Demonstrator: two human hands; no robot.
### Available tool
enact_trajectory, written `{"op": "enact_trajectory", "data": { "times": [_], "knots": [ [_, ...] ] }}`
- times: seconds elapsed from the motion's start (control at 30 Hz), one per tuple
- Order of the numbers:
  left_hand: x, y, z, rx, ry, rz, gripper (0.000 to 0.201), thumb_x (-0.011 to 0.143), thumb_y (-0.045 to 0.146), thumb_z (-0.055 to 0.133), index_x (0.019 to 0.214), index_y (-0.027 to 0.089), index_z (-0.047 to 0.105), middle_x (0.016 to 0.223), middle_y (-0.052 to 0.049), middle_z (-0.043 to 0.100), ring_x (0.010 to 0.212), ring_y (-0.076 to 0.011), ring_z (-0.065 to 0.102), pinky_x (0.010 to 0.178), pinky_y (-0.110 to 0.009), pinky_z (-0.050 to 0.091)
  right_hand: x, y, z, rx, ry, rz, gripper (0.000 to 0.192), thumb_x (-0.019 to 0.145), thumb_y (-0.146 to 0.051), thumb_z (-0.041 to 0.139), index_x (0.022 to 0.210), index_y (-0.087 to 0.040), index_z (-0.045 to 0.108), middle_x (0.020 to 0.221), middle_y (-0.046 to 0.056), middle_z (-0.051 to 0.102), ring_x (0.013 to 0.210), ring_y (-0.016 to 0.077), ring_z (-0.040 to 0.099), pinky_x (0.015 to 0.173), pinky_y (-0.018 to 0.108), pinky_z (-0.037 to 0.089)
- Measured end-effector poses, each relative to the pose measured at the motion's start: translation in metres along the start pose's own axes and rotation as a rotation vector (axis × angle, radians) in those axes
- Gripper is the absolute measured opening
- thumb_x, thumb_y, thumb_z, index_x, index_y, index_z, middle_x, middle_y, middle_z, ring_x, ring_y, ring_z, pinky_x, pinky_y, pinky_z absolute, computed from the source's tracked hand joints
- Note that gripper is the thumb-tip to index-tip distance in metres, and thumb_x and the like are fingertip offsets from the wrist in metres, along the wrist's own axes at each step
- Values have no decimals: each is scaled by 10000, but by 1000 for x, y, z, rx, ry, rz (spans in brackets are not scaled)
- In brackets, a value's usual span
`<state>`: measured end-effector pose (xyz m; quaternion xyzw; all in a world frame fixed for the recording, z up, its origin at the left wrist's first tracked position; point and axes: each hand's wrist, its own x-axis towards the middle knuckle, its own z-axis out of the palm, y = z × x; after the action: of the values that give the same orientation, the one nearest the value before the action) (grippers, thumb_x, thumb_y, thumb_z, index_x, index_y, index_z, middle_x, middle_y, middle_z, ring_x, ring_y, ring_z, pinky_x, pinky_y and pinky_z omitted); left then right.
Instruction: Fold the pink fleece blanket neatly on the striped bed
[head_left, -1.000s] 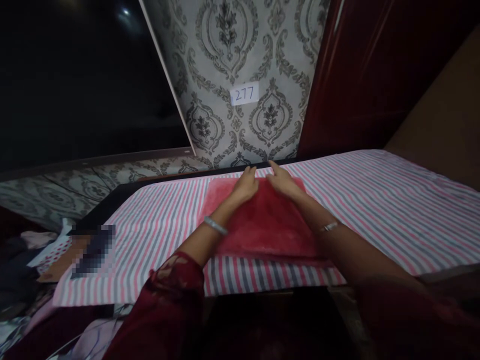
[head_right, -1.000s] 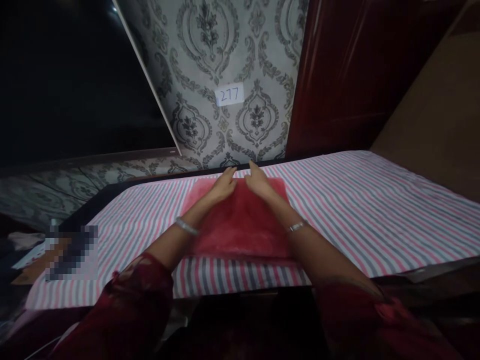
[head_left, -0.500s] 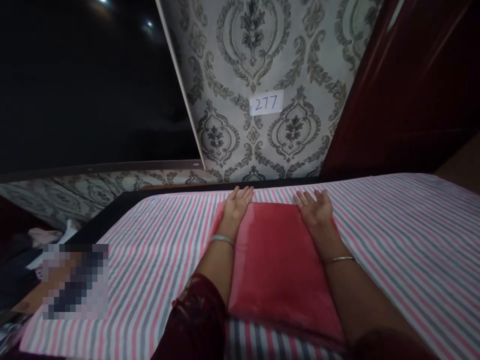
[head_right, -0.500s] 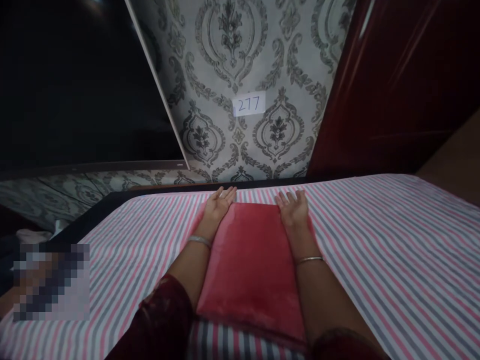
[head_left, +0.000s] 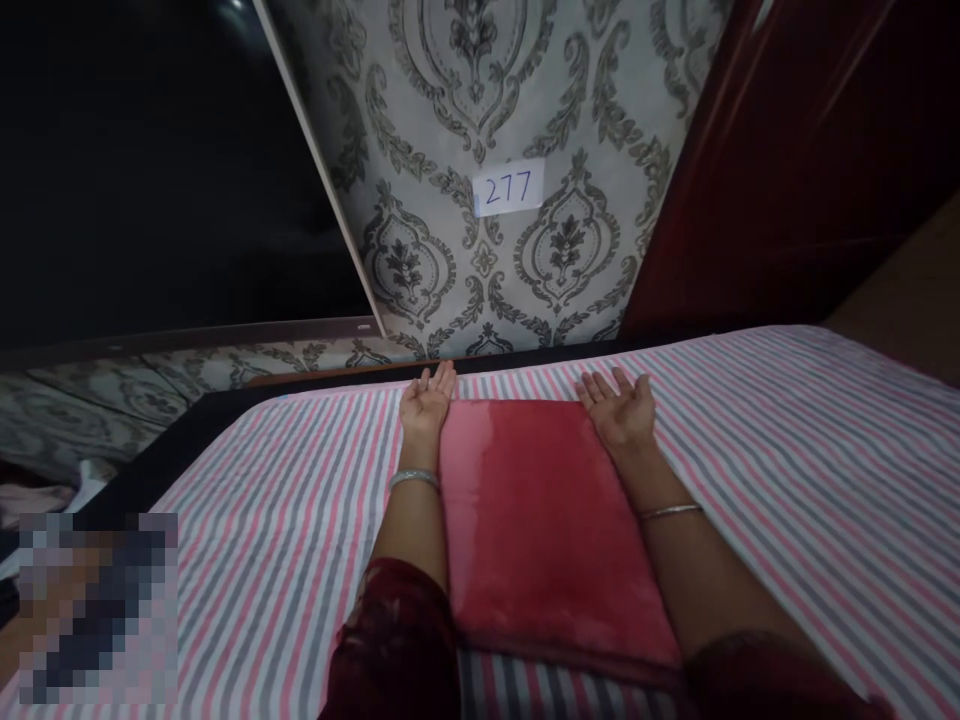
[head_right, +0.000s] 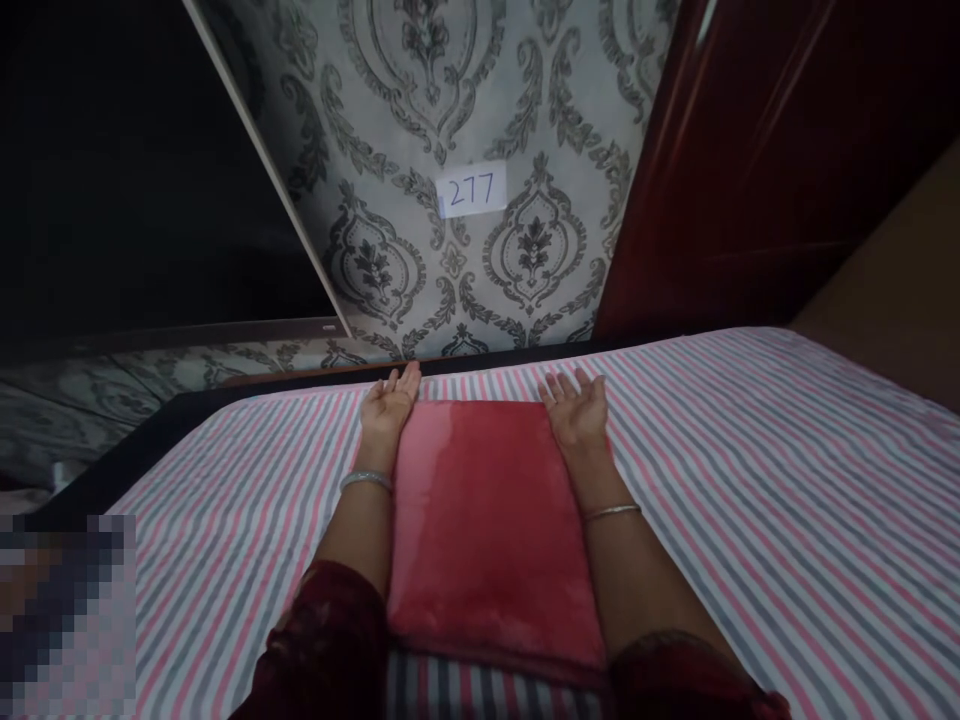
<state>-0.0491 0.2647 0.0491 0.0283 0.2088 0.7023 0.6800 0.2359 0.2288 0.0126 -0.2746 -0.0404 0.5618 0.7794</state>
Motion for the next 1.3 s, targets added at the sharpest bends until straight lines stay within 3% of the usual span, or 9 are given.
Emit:
{"op": "enact_trajectory", "data": {
  "times": [0.17, 0.3, 0.37, 0.5, 0.63, 0.73, 0.83, 1.13, 1.3],
  "knots": [
    [-12, -2, 9, 143, 42, 63, 424, 967, 147, 331, 1386, 161, 393, 1452, -235, 524, 1278, -270, 607, 852, -389, 621, -1, 9, 9, -94, -16, -39, 405, 1015, -528, 336, 1141, -223, 571, 1381, 143, 519, 1248, 215, 573, 1023, 478, 507],
    [-24, -15, 36, 212, 109, 133, 461, 982, 149, 339, 1442, 177, 361, 1585, -229, 353, 1407, -255, 477, 993, -357, 547, -2, 8, 33, -146, 143, -77, 318, 986, -456, 400, 1080, -217, 588, 1289, 115, 567, 1226, 195, 578, 998, 436, 520],
    [-29, -36, 56, 239, 115, 192, 463, 1000, 190, 355, 1463, 212, 364, 1610, -179, 332, 1436, -227, 437, 1036, -308, 504, -4, 8, 51, -130, 185, -107, 281, 972, -417, 408, 1089, -228, 581, 1255, 84, 579, 1200, 172, 587, 965, 391, 537],
    [-36, -96, 85, 292, 37, 175, 385, 983, 215, 439, 1354, 173, 532, 1418, -185, 567, 1305, -243, 582, 1019, -331, 513, -9, 19, 85, -85, 140, -117, 262, 973, -387, 396, 1048, -222, 586, 1145, 52, 612, 1045, 136, 642, 894, 324, 563],
    [-37, -132, 65, 320, 32, 92, 304, 963, 181, 473, 1234, 161, 608, 1330, -179, 620, 1292, -251, 591, 1049, -371, 492, -16, 42, 81, -49, 131, -77, 264, 984, -377, 373, 984, -216, 582, 1074, 39, 604, 957, 124, 648, 903, 322, 561],
    [-32, -126, 36, 306, 39, 7, 268, 961, 206, 481, 1201, 174, 598, 1351, -188, 592, 1293, -258, 590, 1052, -397, 497, -16, 54, 57, -35, 115, -21, 286, 988, -411, 362, 975, -219, 573, 1057, 41, 593, 945, 137, 649, 914, 351, 561],
    [-24, -111, 20, 266, 7, -54, 289, 999, 314, 403, 1200, 182, 563, 1360, -199, 578, 1247, -267, 625, 1000, -418, 540, -11, 56, 38, 39, 15, 32, 357, 986, -519, 349, 1041, -236, 560, 1100, 52, 582, 965, 153, 650, 910, 379, 570],
    [-13, -87, 18, 51, -69, -102, 412, 1011, 373, 299, 1372, 220, 425, 1529, -199, 445, 1302, -290, 584, 914, -466, 592, -7, 46, 34, 166, 32, 77, 416, 974, -591, 333, 1113, -252, 530, 1156, 70, 580, 971, 163, 651, 883, 384, 591],
    [-17, -54, 15, 34, -106, -103, 463, 993, 344, 334, 1429, 198, 387, 1539, -219, 441, 1352, -311, 536, 913, -491, 590, -11, 41, 34, 193, 12, 97, 462, 972, -639, 308, 1108, -258, 531, 1160, 68, 571, 988, 168, 653, 857, 406, 603]
  ]
}}
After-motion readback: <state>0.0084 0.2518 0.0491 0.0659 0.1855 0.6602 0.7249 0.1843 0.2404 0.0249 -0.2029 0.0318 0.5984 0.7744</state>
